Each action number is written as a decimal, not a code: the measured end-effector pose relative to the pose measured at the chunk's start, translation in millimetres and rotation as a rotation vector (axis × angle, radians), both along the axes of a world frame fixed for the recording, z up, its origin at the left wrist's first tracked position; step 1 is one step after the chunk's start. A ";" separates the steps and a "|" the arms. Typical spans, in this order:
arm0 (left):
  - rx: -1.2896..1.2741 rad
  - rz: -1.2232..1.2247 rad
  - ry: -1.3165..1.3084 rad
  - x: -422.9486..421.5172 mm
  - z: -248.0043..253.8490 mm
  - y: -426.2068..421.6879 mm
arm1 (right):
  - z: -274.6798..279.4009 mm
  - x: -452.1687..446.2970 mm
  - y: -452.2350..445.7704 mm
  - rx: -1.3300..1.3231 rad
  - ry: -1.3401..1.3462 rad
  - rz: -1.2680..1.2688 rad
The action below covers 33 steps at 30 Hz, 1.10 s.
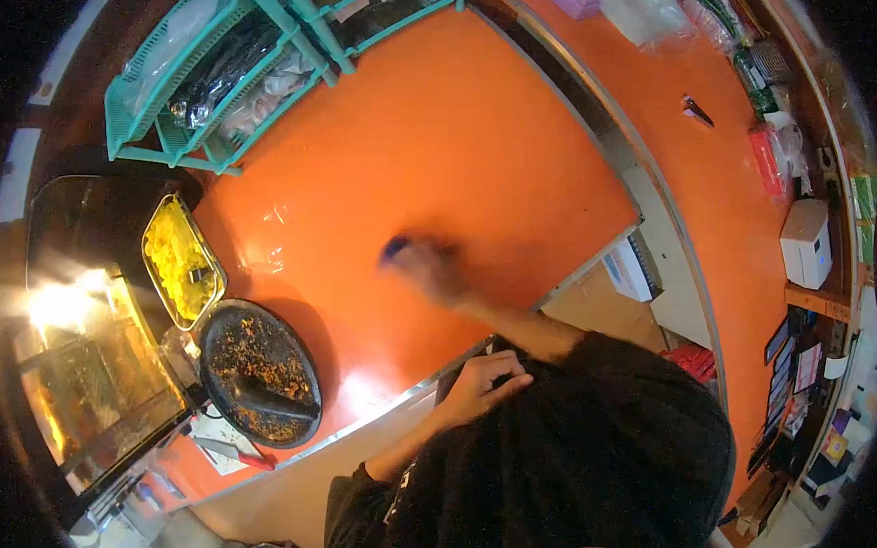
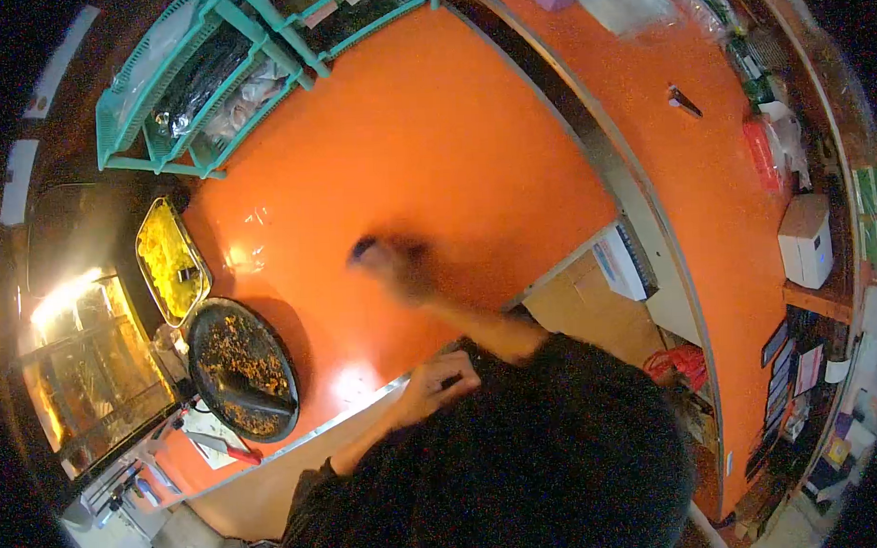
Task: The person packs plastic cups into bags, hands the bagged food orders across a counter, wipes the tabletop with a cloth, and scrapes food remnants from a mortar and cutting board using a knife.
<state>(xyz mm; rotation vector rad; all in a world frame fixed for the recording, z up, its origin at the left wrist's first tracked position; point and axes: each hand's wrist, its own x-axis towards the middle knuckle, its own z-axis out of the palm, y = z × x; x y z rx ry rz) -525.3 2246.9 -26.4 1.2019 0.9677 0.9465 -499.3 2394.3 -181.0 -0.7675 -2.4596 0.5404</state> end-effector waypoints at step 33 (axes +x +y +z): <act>0.005 -0.002 -0.042 -25.4 -31.8 -74.2 | 13.5 -3.2 -74.1 -0.149 0.014 0.075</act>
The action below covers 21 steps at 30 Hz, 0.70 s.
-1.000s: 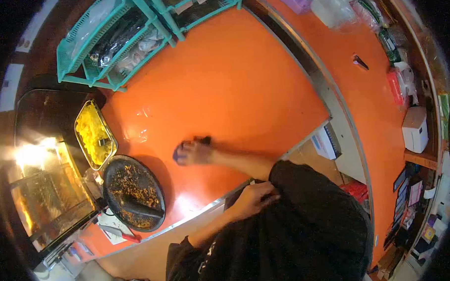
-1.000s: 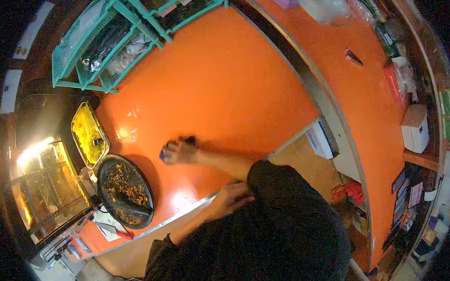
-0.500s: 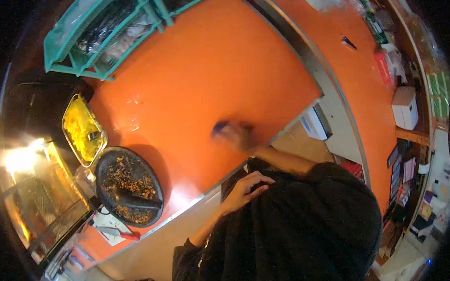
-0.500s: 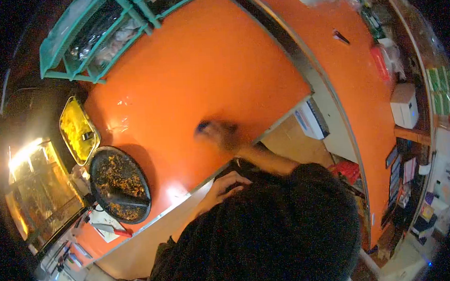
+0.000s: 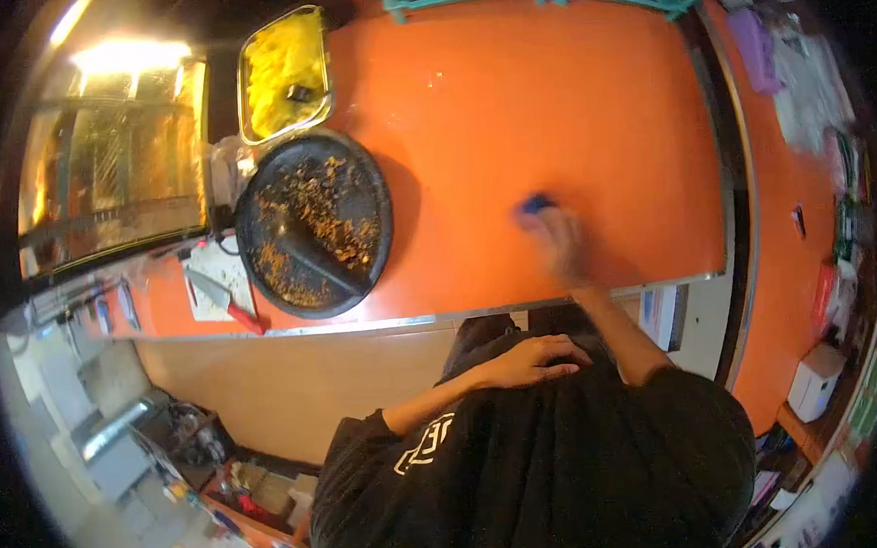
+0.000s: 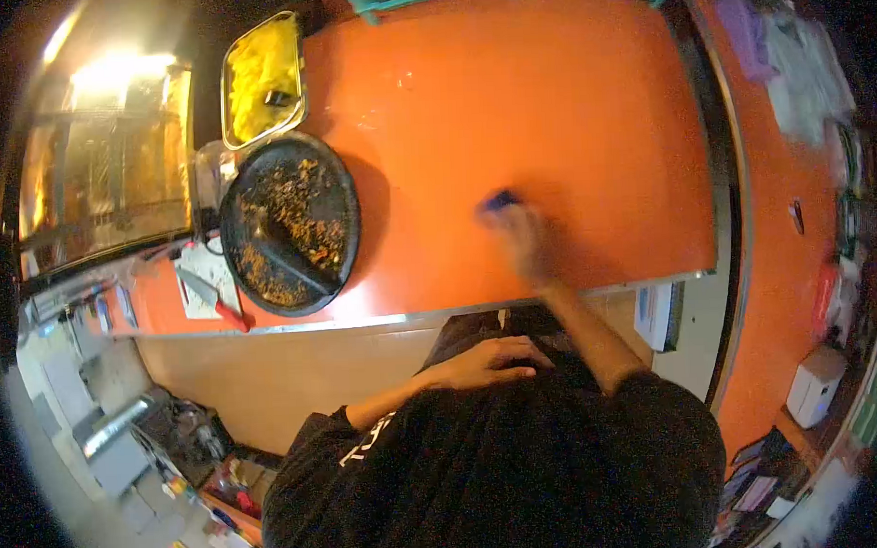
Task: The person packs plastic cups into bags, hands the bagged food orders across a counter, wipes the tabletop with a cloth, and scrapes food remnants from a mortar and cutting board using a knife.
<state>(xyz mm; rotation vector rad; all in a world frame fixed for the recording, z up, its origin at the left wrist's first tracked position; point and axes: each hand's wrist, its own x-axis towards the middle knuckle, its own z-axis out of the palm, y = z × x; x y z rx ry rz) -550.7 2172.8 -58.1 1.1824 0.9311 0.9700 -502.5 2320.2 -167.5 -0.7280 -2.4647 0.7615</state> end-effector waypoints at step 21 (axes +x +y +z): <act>-0.263 0.535 -0.150 -32.5 -19.7 -35.9 | -48.6 -337.9 13.4 0.221 -0.092 0.170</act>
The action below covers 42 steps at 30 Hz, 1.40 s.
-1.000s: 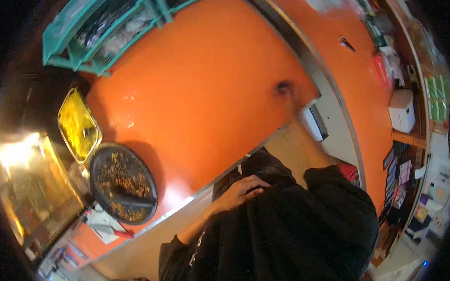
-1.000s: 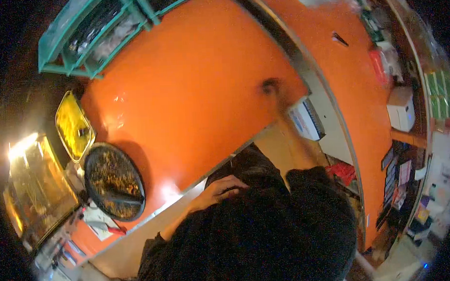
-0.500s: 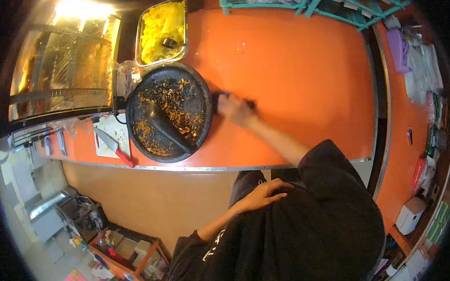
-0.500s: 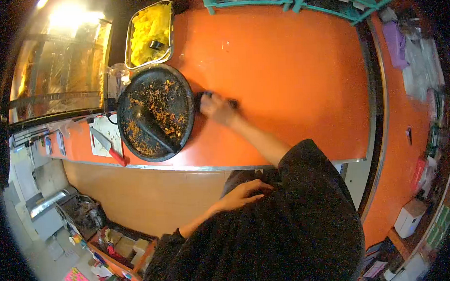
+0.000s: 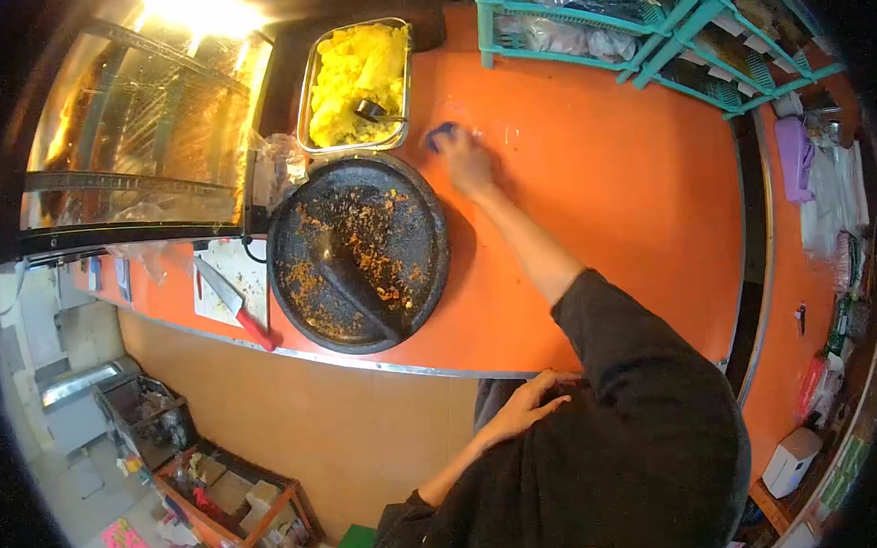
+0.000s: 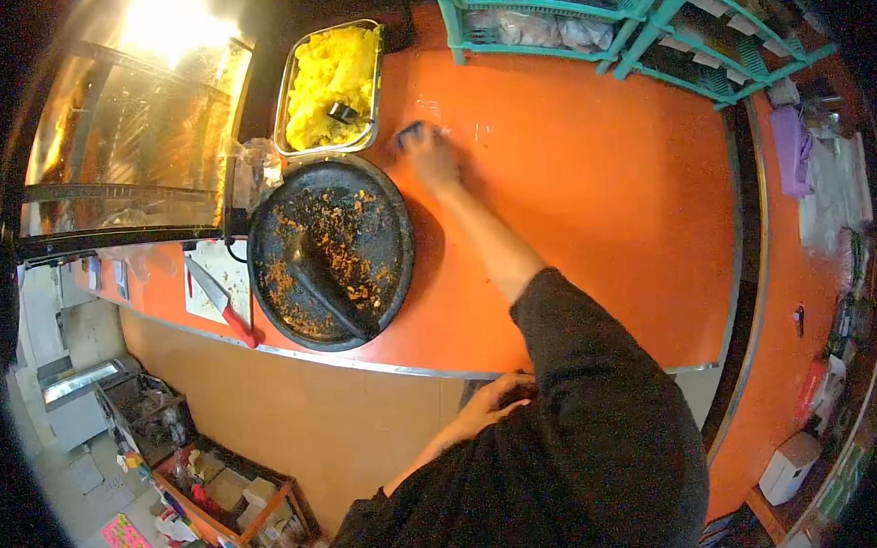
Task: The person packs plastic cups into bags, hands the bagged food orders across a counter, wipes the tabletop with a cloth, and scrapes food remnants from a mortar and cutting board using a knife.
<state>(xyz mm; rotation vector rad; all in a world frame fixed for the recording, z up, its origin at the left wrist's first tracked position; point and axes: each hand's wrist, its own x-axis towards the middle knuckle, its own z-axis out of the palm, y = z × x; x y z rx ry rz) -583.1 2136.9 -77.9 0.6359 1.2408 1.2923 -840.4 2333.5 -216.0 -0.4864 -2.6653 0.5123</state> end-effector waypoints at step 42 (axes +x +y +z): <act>0.110 0.062 -0.388 9.6 -29.6 39.1 | 12.2 10.3 201.6 -0.269 -0.118 0.082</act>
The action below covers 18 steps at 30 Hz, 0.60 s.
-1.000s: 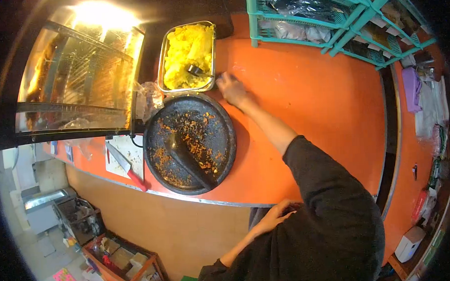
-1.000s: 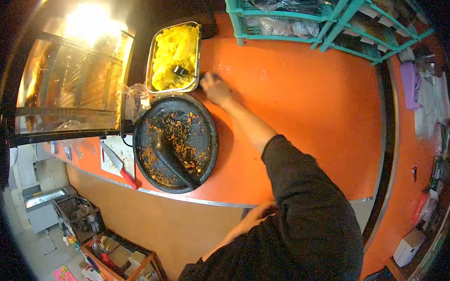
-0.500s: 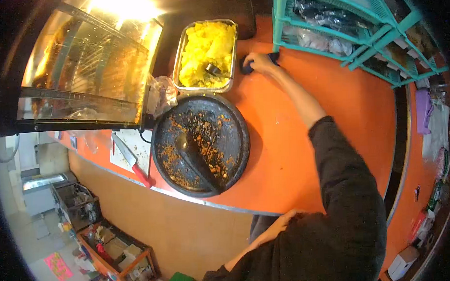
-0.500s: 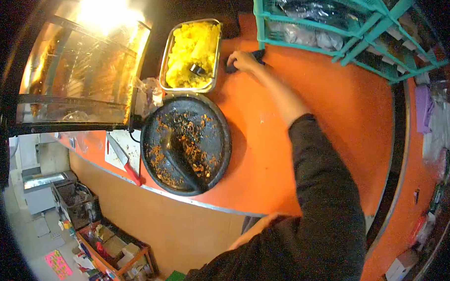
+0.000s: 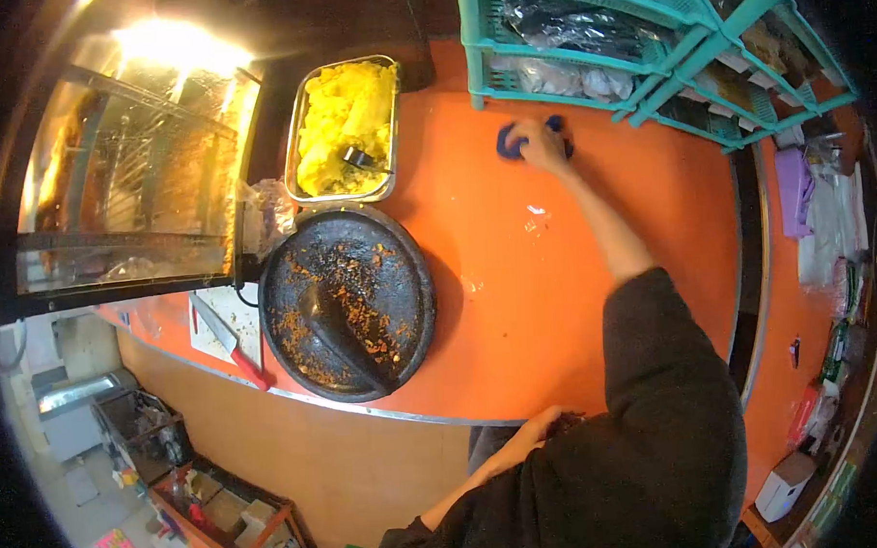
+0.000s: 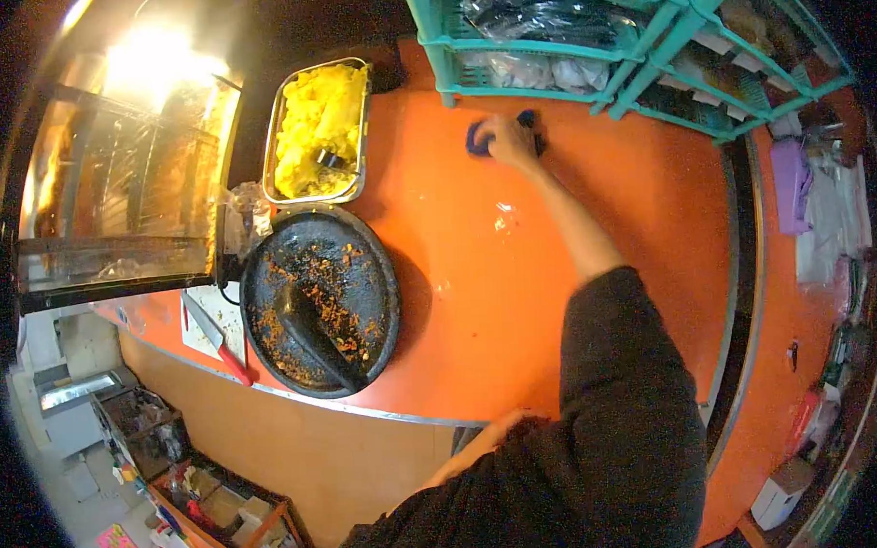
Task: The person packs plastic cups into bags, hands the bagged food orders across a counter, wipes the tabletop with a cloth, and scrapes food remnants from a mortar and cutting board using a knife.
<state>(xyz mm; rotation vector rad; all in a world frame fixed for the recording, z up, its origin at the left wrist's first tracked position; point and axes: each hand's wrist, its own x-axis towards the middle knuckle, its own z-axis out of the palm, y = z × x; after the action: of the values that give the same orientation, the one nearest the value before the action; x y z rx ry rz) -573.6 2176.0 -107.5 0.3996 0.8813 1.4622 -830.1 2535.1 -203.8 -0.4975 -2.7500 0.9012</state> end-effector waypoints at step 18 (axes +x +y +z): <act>-0.150 0.091 -0.070 36.4 -23.2 9.5 | -17.4 -69.5 -124.3 -0.329 0.169 0.487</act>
<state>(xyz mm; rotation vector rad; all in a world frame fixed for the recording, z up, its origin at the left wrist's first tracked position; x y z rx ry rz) -537.2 2185.6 -130.7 0.1979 0.9563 1.4734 -899.6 2410.8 -221.2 0.2137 -2.6129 1.4419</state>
